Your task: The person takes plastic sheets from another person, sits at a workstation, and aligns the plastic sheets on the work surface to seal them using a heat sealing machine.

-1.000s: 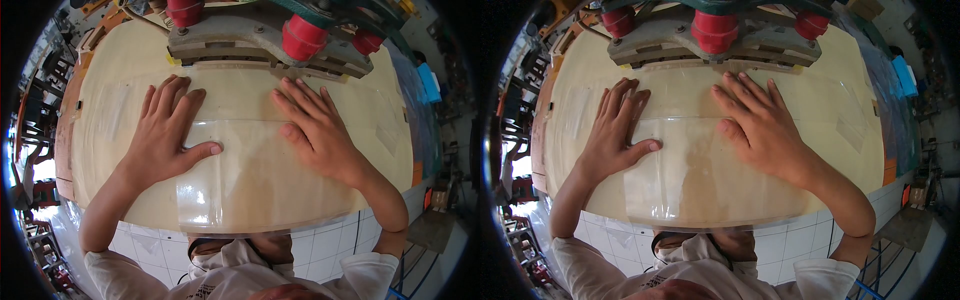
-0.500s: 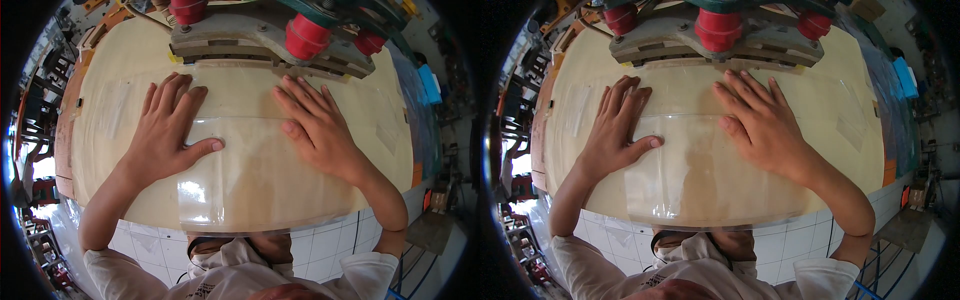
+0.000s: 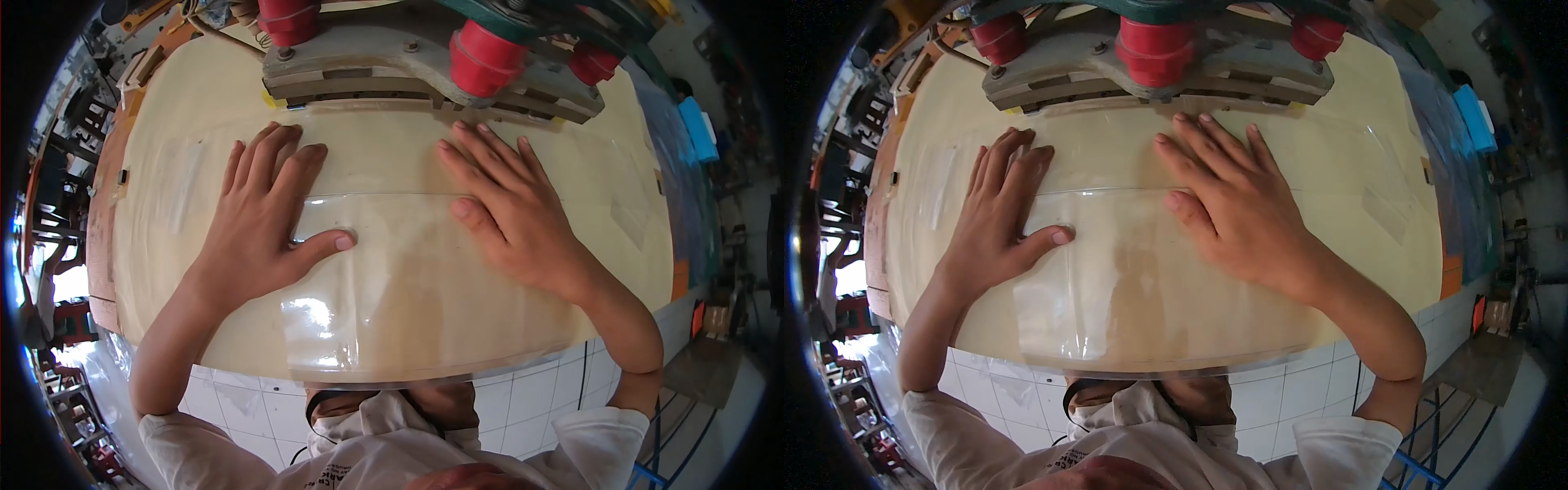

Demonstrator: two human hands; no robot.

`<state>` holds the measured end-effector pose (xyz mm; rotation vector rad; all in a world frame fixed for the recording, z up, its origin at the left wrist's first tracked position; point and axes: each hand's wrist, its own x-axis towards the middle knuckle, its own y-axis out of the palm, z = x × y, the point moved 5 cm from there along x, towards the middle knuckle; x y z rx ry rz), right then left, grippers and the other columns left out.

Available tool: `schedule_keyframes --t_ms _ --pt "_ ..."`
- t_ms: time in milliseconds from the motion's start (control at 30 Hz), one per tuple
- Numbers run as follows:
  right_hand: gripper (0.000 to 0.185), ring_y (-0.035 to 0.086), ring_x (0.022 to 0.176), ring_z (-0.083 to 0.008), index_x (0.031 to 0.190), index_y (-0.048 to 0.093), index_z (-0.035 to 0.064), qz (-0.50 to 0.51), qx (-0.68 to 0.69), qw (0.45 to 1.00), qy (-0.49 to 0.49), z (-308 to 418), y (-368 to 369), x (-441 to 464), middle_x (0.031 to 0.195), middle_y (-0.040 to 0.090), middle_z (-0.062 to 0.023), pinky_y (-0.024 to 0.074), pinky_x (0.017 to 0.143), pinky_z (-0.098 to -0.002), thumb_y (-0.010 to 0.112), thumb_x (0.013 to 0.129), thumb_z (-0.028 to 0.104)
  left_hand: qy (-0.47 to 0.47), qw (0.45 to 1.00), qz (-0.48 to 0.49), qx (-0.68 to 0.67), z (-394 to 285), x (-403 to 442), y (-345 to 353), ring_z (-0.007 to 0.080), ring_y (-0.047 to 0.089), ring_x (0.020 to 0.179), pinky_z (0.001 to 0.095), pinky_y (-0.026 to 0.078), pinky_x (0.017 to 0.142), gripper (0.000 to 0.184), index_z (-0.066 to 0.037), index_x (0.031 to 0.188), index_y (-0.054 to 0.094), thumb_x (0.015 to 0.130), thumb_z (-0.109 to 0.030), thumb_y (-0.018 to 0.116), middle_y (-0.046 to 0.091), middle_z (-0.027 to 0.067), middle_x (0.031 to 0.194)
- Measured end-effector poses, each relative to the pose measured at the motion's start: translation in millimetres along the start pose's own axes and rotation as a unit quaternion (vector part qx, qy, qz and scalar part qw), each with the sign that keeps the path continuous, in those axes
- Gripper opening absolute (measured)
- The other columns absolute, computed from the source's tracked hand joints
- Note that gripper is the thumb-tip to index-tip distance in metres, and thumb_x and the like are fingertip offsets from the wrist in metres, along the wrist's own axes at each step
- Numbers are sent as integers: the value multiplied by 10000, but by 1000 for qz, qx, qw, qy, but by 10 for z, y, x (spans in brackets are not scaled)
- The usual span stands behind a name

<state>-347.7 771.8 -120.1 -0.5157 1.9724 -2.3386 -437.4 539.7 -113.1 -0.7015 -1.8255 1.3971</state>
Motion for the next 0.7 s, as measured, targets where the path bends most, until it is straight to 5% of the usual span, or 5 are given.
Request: schedule_keyframes --t_ms 700 --pt "514 343 1428 -380 1476 445 106 18 5 1000 6 -3 -16 2 1554 373 -158 206 1160 -589 451 1022 345 -2 1000 6 -6 -11 8 -30 473 332 1384 586 194 1163 896 32 1361 473 808 -651 650 384 293 1419"
